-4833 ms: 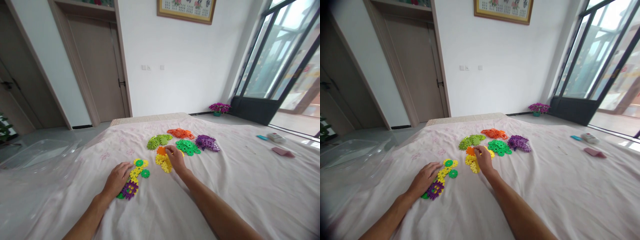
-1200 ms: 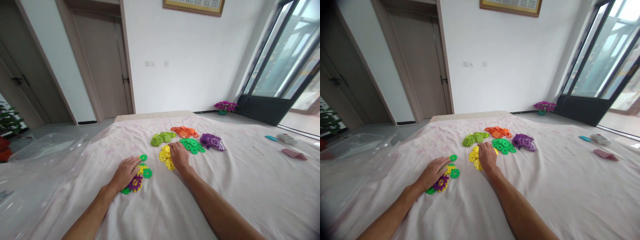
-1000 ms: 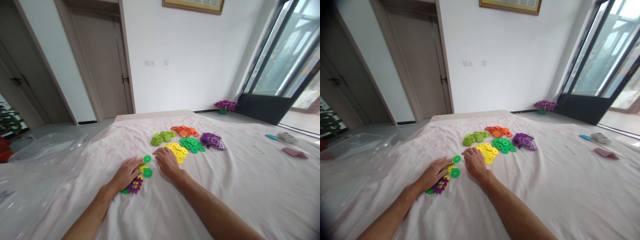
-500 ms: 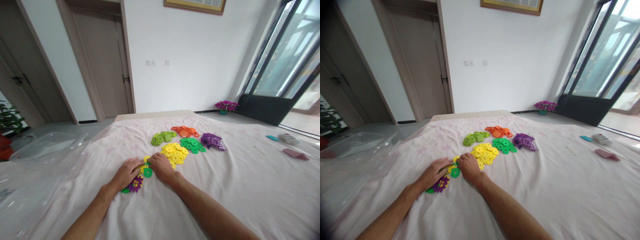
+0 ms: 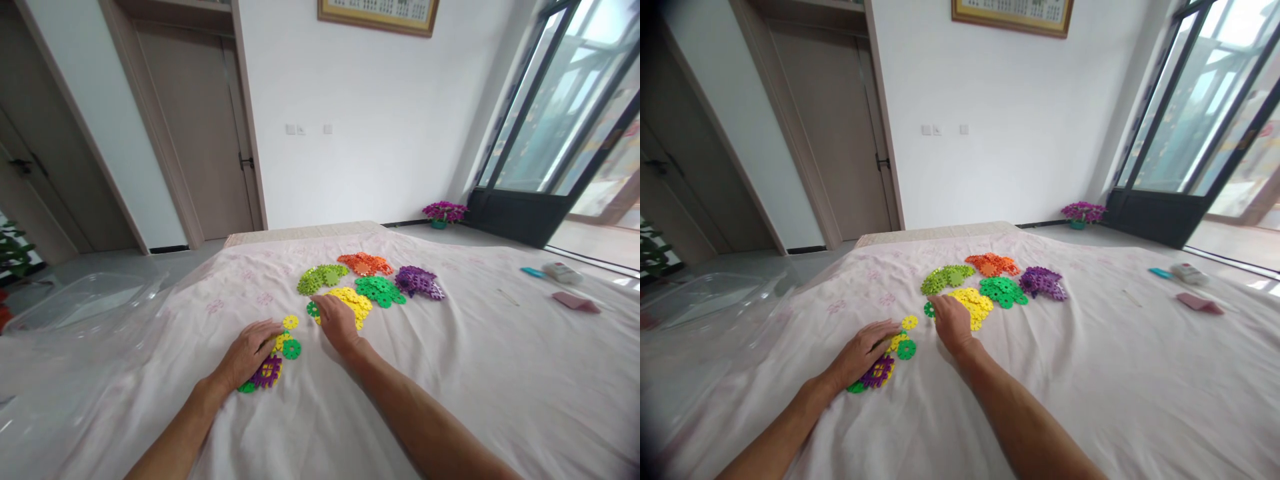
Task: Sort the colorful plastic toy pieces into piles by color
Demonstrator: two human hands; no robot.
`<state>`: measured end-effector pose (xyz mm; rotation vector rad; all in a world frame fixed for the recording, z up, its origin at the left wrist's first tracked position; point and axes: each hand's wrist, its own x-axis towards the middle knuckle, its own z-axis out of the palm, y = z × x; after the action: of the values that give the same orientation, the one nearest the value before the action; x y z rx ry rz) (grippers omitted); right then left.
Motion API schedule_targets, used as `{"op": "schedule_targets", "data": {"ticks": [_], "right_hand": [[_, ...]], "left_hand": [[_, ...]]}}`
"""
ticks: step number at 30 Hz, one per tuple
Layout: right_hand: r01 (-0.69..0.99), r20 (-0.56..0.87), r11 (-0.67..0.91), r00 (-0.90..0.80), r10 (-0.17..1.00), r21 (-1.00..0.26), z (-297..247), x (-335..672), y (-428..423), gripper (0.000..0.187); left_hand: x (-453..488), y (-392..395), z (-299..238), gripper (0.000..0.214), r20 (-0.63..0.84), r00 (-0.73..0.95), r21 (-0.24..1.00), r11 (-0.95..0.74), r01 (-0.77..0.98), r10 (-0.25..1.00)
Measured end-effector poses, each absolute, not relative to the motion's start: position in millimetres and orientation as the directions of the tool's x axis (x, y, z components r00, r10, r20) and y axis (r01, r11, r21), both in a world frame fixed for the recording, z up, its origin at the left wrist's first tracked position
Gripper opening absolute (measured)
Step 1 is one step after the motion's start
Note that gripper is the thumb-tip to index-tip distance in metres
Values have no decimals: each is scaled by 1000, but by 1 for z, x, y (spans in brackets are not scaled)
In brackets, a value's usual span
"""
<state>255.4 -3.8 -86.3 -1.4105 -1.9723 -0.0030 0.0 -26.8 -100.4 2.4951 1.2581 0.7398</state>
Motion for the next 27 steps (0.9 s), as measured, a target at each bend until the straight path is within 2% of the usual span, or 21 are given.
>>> {"op": "schedule_targets", "data": {"ticks": [3,6,10,13,15,17,20,24,27], "right_hand": [[758,599,367,39,800,-539,-86,284,14,32],[693,631,323,243,737,-645,-90,321,32,33],[619,555,173,501,664,-766,-101,369,48,39],[576,506,93,617,603,-813,-107,391,52,44],[606,537,75,634,557,-792,-108,393,52,45],[652,585,99,591,555,-752,-104,386,49,42],[700,643,230,407,649,-676,-95,357,41,34],[677,638,473,-8,770,-564,-83,304,17,28],[619,548,610,-323,772,-495,-76,270,-8,27]], "left_hand": [[-2,-26,-103,35,330,500,426,-600,678,800],[-3,-24,-105,35,334,503,427,-604,673,797],[-3,-24,-104,34,337,495,434,-599,673,801],[-2,-25,-104,34,342,492,441,-599,668,800],[-2,-25,-104,34,346,490,447,-599,664,800],[-2,-25,-104,34,346,489,450,-599,662,801],[-3,-24,-105,35,347,486,446,-598,666,802],[-4,-24,-106,35,348,470,443,-584,680,811],[-4,-25,-106,35,340,447,454,-561,693,827]]}}
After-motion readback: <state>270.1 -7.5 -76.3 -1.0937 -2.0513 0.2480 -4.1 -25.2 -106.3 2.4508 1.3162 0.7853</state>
